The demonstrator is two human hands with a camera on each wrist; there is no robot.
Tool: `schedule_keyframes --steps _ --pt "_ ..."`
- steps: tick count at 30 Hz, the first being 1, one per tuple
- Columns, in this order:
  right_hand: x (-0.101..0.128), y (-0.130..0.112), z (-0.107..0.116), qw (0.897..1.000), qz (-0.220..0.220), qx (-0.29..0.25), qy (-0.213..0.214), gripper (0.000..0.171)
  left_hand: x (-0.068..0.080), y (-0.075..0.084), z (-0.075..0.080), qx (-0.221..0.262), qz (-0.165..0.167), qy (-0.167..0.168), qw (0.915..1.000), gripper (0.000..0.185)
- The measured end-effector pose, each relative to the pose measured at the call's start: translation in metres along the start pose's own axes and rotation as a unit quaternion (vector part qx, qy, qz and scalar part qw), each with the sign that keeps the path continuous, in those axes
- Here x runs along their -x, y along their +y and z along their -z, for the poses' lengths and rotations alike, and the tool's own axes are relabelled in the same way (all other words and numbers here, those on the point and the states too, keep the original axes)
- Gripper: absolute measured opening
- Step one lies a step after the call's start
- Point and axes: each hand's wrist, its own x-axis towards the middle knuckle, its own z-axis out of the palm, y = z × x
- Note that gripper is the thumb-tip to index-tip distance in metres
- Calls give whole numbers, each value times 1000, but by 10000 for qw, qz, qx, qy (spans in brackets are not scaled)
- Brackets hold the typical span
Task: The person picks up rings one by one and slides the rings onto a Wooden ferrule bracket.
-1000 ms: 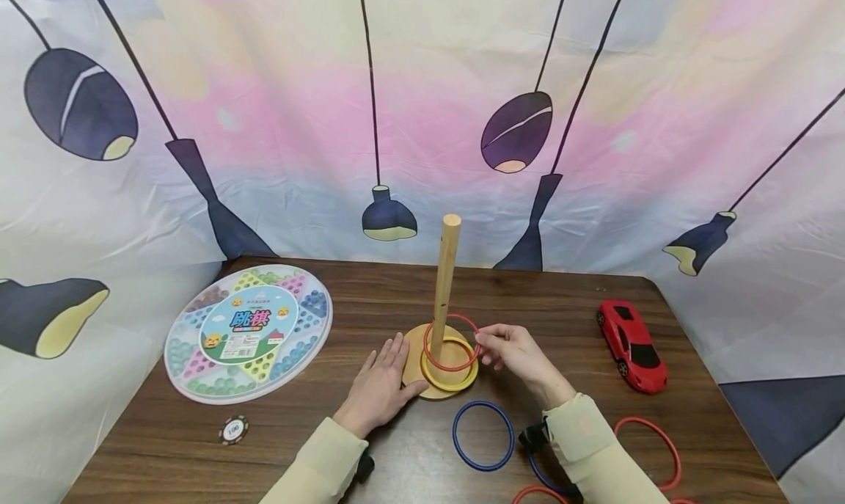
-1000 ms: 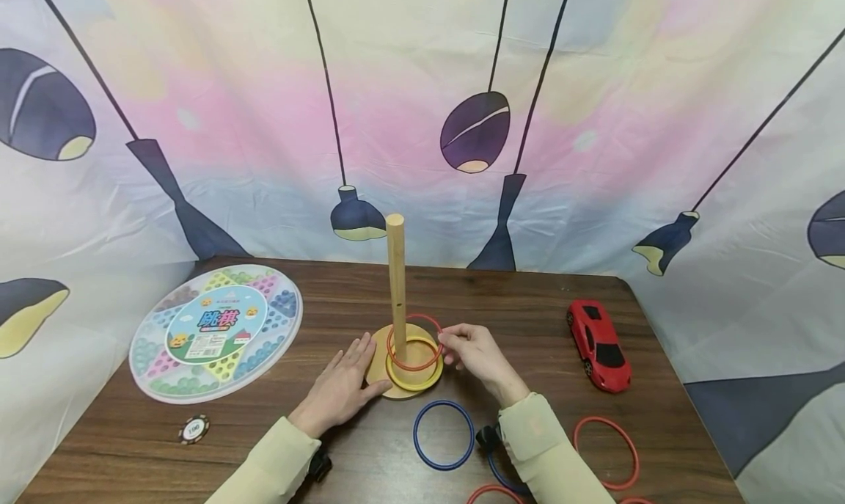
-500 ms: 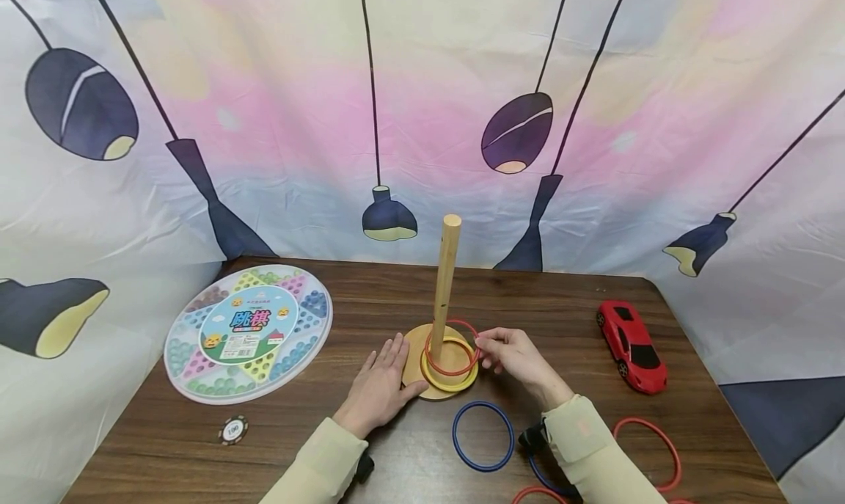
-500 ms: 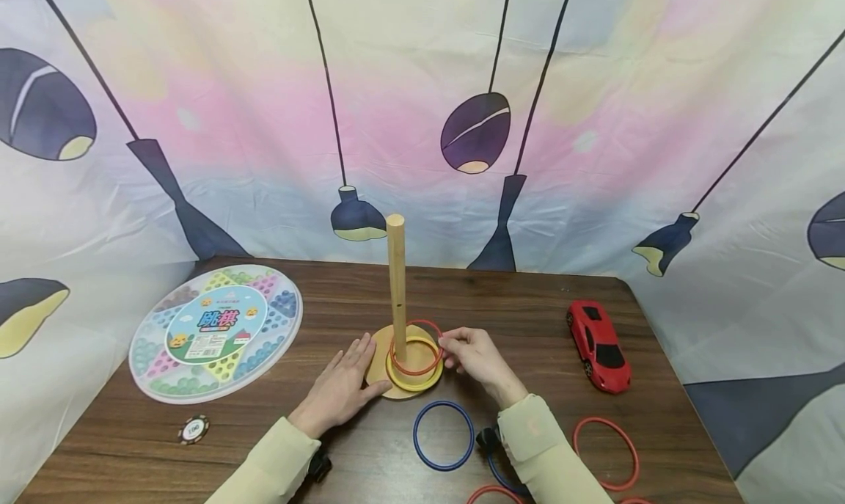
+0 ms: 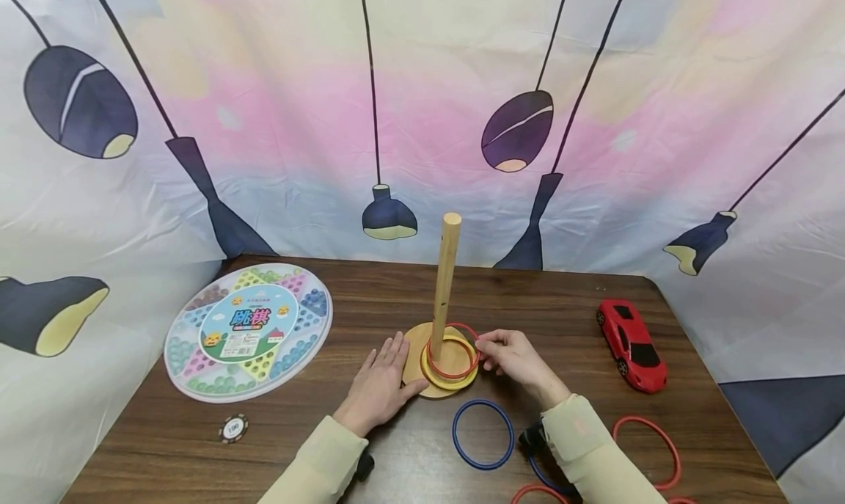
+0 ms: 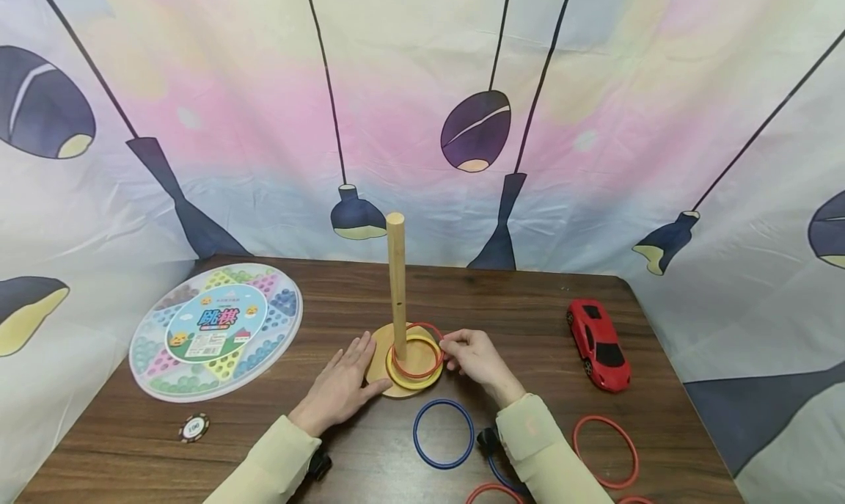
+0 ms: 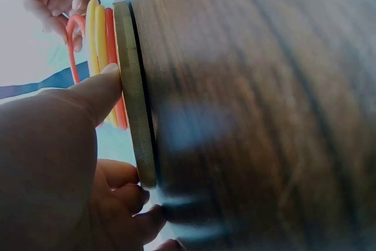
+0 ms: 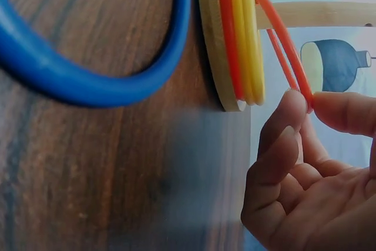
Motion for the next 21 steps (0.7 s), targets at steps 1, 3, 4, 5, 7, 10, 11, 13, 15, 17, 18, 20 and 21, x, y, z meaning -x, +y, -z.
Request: schedule_keyframes --steps 1,3,4,5,7,10,11,13,15,17,18,20,21 --pt "0 0 0 10000 -6 59 32 25 0 0 0 20 -11 8 10000 84" --pt "0 1 -1 9998 -5 163 70 25 0 0 0 17 -9 -1 10000 84" --pt "0 1 -1 9998 -1 199 70 25 0 0 0 10 -5 -8 10000 84" --pt "0 2 -1 9997 11 235 67 25 0 0 0 12 -5 -6 10000 83" --pt "0 3 -1 9996 28 280 42 26 0 0 0 24 -16 0 10000 83" --pt "1 4 -1 9993 72 362 -17 29 -1 0 0 20 -1 -10 10000 82" --pt "1 4 -1 9991 90 402 -32 30 -1 0 0 31 -5 -8 10000 82" --pt "2 4 -1 9987 118 495 -69 32 -1 1 1 20 6 -21 10000 83" --pt "3 4 -1 9980 152 606 -127 34 -1 1 1 21 14 -23 10000 83" --pt "3 4 -2 9973 165 689 -178 35 0 1 1 19 17 -26 10000 83" --pt "4 4 -2 9970 170 728 -203 35 0 1 0 10 21 -29 10000 83" --pt "4 4 -2 9965 183 780 -246 35 0 1 0 19 4 -9 10000 83" --pt "5 5 -2 9963 180 795 -259 35 0 1 0 17 -14 10 10000 82"
